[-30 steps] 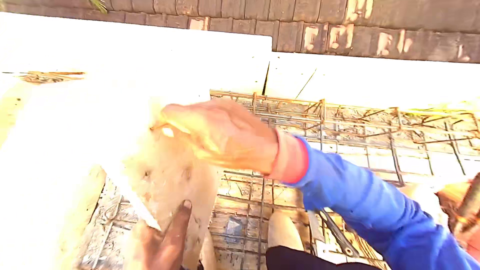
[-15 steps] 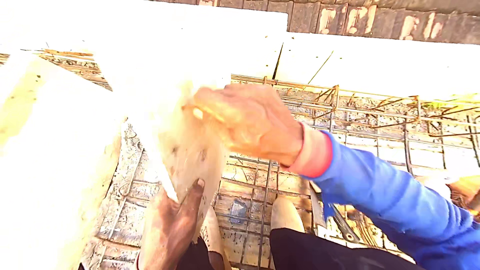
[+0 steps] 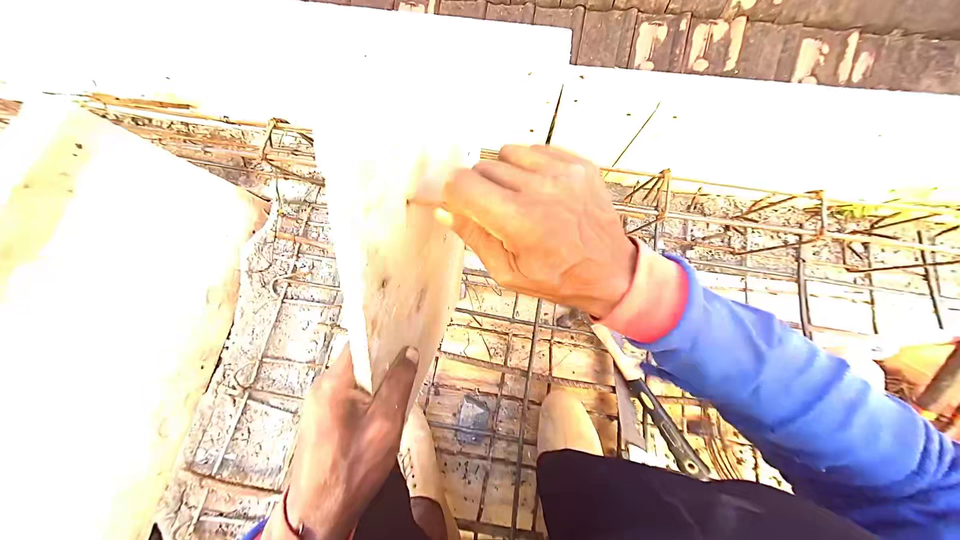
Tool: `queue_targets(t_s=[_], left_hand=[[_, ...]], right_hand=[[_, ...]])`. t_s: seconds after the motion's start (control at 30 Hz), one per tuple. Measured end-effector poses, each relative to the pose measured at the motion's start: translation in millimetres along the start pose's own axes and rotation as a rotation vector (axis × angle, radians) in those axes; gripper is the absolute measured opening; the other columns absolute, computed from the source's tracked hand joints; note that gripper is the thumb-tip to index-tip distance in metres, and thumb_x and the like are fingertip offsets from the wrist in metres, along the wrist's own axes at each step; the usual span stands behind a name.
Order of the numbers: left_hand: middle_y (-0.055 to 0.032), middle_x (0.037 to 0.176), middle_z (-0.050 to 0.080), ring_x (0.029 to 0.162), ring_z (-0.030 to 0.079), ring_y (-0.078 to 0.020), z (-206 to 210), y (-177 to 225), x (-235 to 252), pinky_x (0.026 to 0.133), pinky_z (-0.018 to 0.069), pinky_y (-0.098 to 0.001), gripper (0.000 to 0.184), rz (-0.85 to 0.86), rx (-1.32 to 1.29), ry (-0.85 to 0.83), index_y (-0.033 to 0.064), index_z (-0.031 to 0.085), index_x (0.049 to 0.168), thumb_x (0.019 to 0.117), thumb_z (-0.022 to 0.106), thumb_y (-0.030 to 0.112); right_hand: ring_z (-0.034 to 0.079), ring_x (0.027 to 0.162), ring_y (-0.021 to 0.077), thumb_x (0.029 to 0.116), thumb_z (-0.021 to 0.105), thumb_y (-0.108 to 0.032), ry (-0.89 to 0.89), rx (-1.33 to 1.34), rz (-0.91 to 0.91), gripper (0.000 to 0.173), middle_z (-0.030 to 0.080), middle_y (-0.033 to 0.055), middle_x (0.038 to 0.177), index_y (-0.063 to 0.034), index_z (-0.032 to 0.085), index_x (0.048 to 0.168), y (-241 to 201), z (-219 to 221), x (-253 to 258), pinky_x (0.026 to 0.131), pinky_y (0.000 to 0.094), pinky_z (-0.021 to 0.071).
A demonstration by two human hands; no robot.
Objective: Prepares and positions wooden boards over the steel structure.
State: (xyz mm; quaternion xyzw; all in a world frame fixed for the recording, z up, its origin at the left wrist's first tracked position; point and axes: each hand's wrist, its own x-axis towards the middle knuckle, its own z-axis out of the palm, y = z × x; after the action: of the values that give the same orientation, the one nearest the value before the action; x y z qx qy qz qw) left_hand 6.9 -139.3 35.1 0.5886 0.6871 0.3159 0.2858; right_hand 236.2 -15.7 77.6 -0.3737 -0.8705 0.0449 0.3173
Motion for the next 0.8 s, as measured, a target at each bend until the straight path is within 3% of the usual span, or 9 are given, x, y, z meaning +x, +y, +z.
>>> queue_targets(t_s=[0.13,0.2,0.27,0.37,0.43,0.53,0.63,0.73,0.8], left_hand=[[0.0106,0.08,0.073,0.072,0.07,0.0029,3.0,0.1,2.4,0.062,0.0608,-0.0181,0.022,0.012,-0.063,-0.001,0.012,0.07,0.102,0.0883,0.07,0.03],[0.0103,0.08,0.073,0.072,0.07,0.0034,2.5,-0.9,4.2,0.062,0.0606,-0.0174,0.022,0.014,-0.072,0.0,0.0112,0.07,0.101,0.0884,0.07,0.029],[0.0088,0.081,0.074,0.074,0.071,0.0019,1.4,-0.5,3.4,0.064,0.0617,-0.0191,0.022,0.0,-0.084,-0.025,0.0098,0.07,0.103,0.0891,0.07,0.027],[0.0082,0.082,0.074,0.073,0.071,0.001,1.4,-3.4,2.3,0.065,0.062,-0.021,0.02,0.011,-0.094,-0.047,0.0097,0.071,0.103,0.0899,0.07,0.025],[0.0081,0.082,0.074,0.074,0.071,0.0015,0.4,-4.8,1.1,0.066,0.0619,-0.0209,0.019,0.004,-0.103,-0.054,0.01,0.071,0.102,0.09,0.07,0.024],[0.0074,0.083,0.075,0.075,0.072,-0.0001,1.6,-4.5,2.3,0.067,0.0627,-0.0214,0.02,0.002,-0.128,-0.05,0.0102,0.071,0.104,0.0905,0.07,0.025],[0.0065,0.084,0.075,0.076,0.072,-0.0016,0.5,-3.3,6.1,0.067,0.0633,-0.0223,0.022,-0.034,-0.151,0.002,0.008,0.069,0.105,0.0891,0.071,0.024],[0.0068,0.087,0.075,0.077,0.073,-0.0014,-2.4,-2.6,6.1,0.068,0.0638,-0.0206,0.027,-0.078,-0.171,0.076,0.0056,0.066,0.109,0.0854,0.073,0.018],[0.0047,0.094,0.075,0.084,0.073,-0.0016,-9.7,-8.8,2.1,0.074,0.0641,-0.0214,0.036,-0.084,-0.162,0.088,0.0003,0.062,0.116,0.0853,0.075,0.015]], right_hand=[[0.054,0.057,0.0138,0.1034,0.053,-0.02,0.112,0.207,0.142,0.024,0.052,0.0,0.065,-0.0097,0.064,0.085,-9.7,16.2,-9.9,0.049,0.0305,0.0409],[0.058,0.065,0.016,0.1037,0.053,-0.019,0.114,0.225,0.088,0.023,0.057,0.0019,0.072,-0.0087,0.066,0.088,-3.1,24.2,-10.2,0.055,0.033,0.0466],[0.056,0.067,0.0161,0.103,0.054,-0.021,0.043,0.193,0.087,0.023,0.058,0.0005,0.072,-0.0105,0.069,0.09,-1.4,10.3,-9.6,0.061,0.0355,0.0437],[0.044,0.046,0.0057,0.0977,0.054,-0.022,0.052,0.248,0.267,0.028,0.045,-0.0079,0.053,-0.0173,0.061,0.07,-20.1,-9.8,3.0,0.042,0.027,0.0339],[0.043,0.047,0.0041,0.101,0.053,-0.022,0.078,0.315,0.285,0.028,0.044,-0.0082,0.055,-0.016,0.06,0.075,-25.5,-1.1,-1.3,0.041,0.0243,0.0341],[0.053,0.058,0.0085,0.1055,0.051,-0.025,0.037,0.321,0.253,0.027,0.053,-0.0055,0.063,-0.0138,0.066,0.087,-14.9,9.3,-6.1,0.055,0.0305,0.0439],[0.047,0.048,0.0039,0.098,0.053,-0.023,0.004,0.415,0.219,0.028,0.046,-0.0086,0.054,-0.0168,0.061,0.072,-23.8,7.4,-10.2,0.043,0.0259,0.0373],[0.061,0.067,0.0099,0.1006,0.054,-0.023,-0.153,0.404,0.076,0.026,0.062,-0.0039,0.068,-0.0129,0.068,0.082,-21.6,13.6,-42.8,0.063,0.0315,0.0498],[0.066,0.08,0.0103,0.104,0.052,-0.024,-0.164,0.32,0.278,0.026,0.067,-0.0027,0.082,-0.0125,0.072,0.094,-4.1,10.8,-67.5,0.072,0.0328,0.0561]])
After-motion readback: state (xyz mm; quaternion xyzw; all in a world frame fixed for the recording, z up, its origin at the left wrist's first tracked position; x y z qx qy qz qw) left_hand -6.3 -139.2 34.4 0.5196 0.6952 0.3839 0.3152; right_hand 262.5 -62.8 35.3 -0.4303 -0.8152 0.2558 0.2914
